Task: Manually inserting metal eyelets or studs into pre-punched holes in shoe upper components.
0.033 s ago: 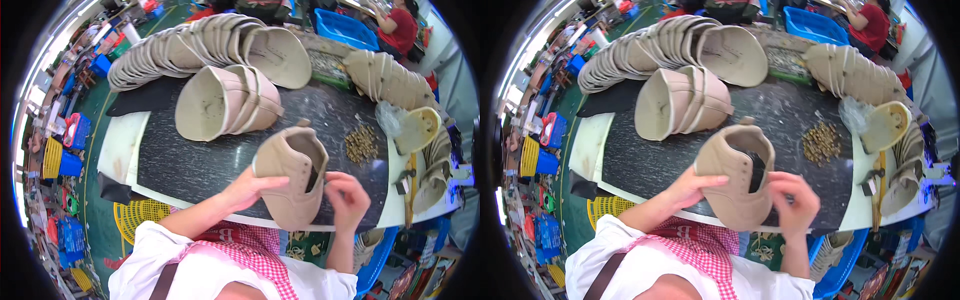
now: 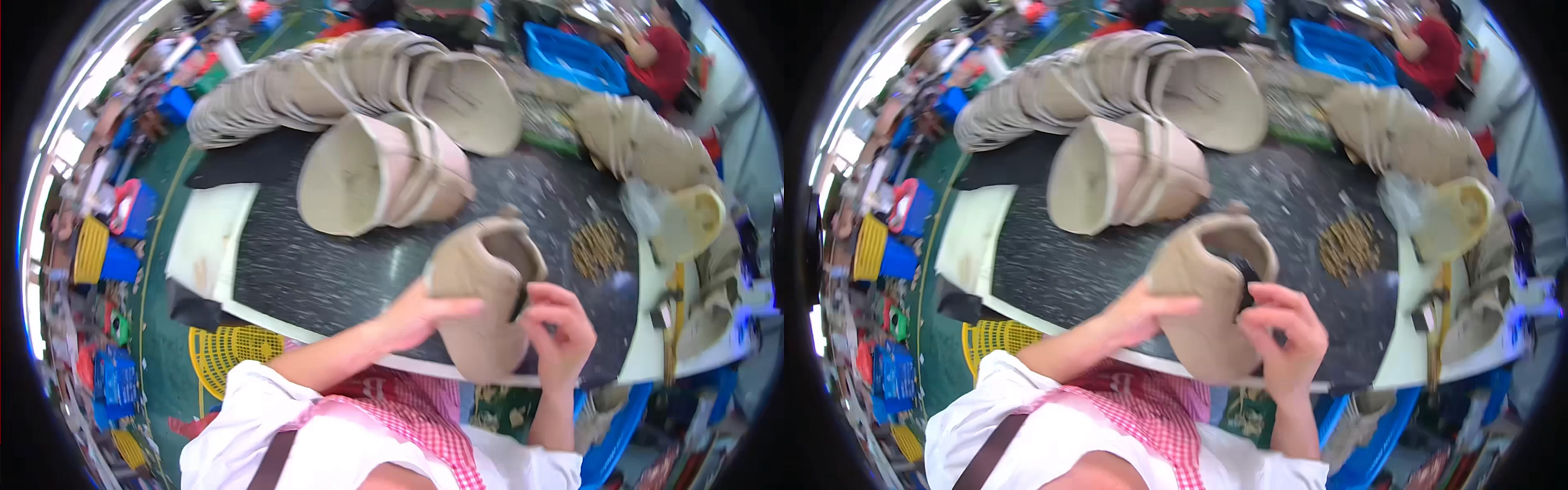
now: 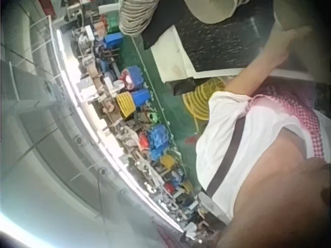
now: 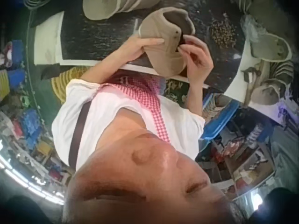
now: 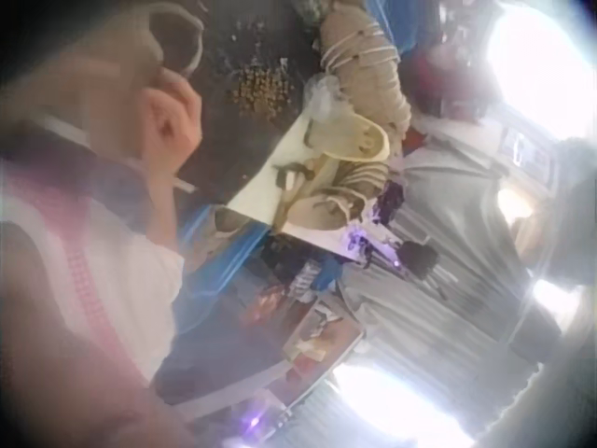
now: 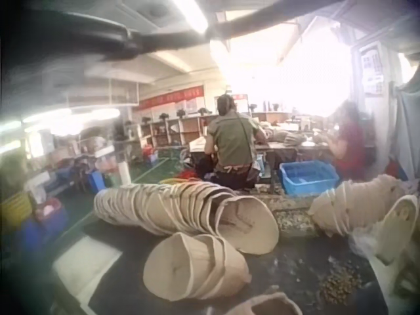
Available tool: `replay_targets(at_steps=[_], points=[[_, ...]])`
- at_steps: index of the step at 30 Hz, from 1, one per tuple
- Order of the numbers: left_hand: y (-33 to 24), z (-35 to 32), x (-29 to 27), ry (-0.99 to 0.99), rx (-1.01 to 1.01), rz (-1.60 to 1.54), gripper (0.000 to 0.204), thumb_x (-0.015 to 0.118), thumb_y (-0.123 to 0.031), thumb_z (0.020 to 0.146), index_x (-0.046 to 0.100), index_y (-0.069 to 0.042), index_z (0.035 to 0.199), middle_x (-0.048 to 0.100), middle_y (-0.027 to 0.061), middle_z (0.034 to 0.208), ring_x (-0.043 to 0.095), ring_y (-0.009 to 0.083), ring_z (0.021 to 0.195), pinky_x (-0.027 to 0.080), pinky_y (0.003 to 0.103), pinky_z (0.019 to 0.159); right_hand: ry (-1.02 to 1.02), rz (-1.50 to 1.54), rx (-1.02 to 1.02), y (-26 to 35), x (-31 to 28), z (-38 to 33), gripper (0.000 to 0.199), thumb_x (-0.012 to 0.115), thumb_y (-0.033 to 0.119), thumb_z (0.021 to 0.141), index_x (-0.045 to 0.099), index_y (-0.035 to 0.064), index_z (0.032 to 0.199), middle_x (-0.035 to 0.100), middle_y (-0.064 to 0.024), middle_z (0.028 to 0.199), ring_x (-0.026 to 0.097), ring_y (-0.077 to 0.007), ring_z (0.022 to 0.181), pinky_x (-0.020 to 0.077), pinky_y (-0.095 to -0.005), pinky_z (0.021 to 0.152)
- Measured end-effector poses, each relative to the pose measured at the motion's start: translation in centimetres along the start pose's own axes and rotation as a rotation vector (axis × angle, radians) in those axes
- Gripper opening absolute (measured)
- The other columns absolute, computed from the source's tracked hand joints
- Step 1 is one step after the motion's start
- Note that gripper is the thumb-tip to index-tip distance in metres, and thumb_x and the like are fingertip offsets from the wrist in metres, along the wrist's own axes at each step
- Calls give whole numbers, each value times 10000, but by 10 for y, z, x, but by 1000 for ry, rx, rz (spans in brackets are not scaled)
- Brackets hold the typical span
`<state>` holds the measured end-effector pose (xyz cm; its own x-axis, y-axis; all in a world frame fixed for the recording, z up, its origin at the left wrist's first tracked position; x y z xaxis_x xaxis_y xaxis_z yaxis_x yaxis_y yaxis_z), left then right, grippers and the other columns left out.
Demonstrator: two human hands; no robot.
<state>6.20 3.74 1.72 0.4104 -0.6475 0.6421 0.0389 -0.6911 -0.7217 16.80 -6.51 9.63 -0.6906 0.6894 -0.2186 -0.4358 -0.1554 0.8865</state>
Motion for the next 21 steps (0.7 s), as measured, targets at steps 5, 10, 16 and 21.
replay_targets(at_steps=[5, 10, 16, 21], points=[[15, 7, 10, 97, 66, -5, 633, 674, -84, 754, 359, -54, 1302, 474, 62, 1240, 448, 165, 1137, 356, 329, 970, 43, -28, 113, -27, 2, -14, 172, 691, -36, 568, 584, 20, 690, 507, -80, 799, 502, -188, 794, 396, -281, 701], [22, -3, 12, 143, 143, 44, 682, 679, -143, 761, 304, -66, 1326, 441, 41, 1261, 420, 146, 1152, 334, 319, 980, 185, 285, 273, -36, 10, -24, 52, 647, -40, 756, 605, -15, 771, 555, -76, 922, 517, -107, 680, 414, -244, 643], [24, -2, 20, 169, 106, 8, 668, 686, -146, 756, 323, -63, 1310, 456, 42, 1236, 422, 136, 1137, 339, 315, 974, 134, 128, 172, -24, -2, -27, 72, 654, -51, 747, 602, -5, 767, 568, -73, 922, 500, -94, 650, 405, -231, 597], [2, -6, 8, 43, 217, 400, 624, 746, -173, 695, 448, -22, 1223, 525, 64, 1159, 484, 147, 1054, 390, 302, 917, -93, 219, 170, -27, 3, -16, 231, 673, -84, 575, 488, 38, 639, 468, -40, 722, 455, -157, 722, 376, -250, 662]])
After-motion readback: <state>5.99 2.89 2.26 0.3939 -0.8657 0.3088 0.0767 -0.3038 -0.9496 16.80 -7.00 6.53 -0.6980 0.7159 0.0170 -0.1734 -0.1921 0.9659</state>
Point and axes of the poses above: each hand's wrist, its own z-axis towards the middle knuckle, its own x-axis out of the palm, y = z × x, the point moved 9 cm from there along z, towards the middle knuckle
